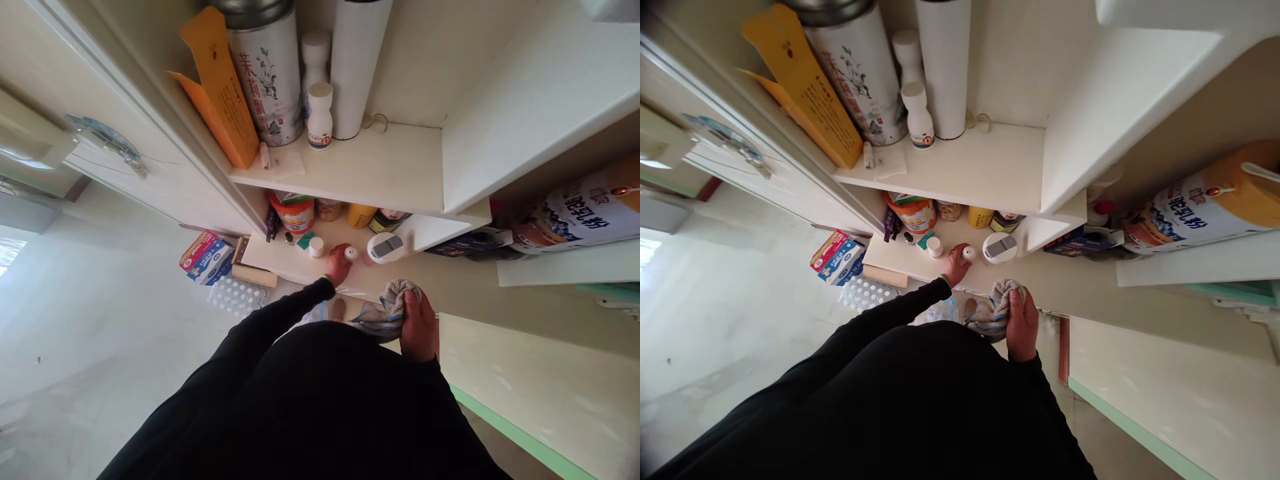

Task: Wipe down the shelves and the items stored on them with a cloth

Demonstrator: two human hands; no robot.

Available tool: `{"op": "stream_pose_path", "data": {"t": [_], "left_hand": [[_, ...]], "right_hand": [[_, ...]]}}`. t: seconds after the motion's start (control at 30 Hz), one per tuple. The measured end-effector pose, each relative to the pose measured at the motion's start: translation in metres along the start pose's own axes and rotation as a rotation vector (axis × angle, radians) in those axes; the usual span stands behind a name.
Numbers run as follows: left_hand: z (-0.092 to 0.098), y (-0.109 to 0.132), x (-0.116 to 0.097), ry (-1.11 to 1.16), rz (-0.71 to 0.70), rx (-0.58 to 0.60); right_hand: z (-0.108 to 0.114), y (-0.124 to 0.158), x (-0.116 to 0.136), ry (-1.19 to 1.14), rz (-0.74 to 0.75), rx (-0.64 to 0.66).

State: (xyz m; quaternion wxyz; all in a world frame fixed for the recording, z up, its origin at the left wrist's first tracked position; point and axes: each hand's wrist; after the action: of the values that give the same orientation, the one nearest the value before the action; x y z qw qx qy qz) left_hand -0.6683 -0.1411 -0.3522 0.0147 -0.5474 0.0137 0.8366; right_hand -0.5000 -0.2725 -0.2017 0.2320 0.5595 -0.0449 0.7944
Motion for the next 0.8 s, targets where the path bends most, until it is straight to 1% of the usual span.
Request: {"op": "stream_pose_path", "data": {"t": [0.2,0.33,0.43,0.5,0.53,0.6,0.67,0.73,0.77,0.8], "left_hand": [[-0.002,-0.003,-0.002,-0.018,0.011,0.022],[0.003,0.001,-0.006,-0.008,-0.008,0.016],[0.013,0.022,-0.013,-0.015,-0.026,-0.017],[0.026,0.044,-0.020,-0.015,-0.112,-0.057],[0.035,0.056,-0.026,-0.014,-0.197,-0.084],[0.059,0.073,-0.044,-0.035,-0.423,-0.163],[0.093,0.078,-0.070,-0.118,-0.632,-0.291],[0.134,0.066,-0.099,-0.246,-0.792,-0.464],[0.156,0.056,-0.113,-0.318,-0.841,-0.539],[0.176,0.045,-0.126,-0.390,-0.864,-0.586]], "right_hand": [[0.001,-0.008,0.000,-0.014,-0.020,0.007],[-0.005,-0.016,-0.006,-0.054,-0.027,0.004],[-0.008,-0.022,-0.011,-0.118,-0.041,0.015],[-0.009,-0.024,-0.012,-0.149,-0.039,0.020],[-0.009,-0.025,-0.011,-0.158,-0.032,0.024],[-0.010,-0.026,-0.009,-0.173,-0.010,0.037],[-0.012,-0.027,-0.005,-0.194,0.011,0.059],[-0.014,-0.026,0.000,-0.212,0.031,0.083],[-0.015,-0.025,0.003,-0.219,0.040,0.094],[-0.016,-0.024,0.005,-0.220,0.058,0.107]]}}
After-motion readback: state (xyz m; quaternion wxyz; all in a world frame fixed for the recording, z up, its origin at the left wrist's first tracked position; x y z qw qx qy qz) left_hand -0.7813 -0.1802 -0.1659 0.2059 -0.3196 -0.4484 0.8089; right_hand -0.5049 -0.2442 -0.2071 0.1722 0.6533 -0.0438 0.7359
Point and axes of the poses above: each hand's wrist, its own y-axis away from the middle knuckle, its own z-axis out of the back of the hand, x = y × z, and after that the axes turned 7 degrees about -z, right-handed
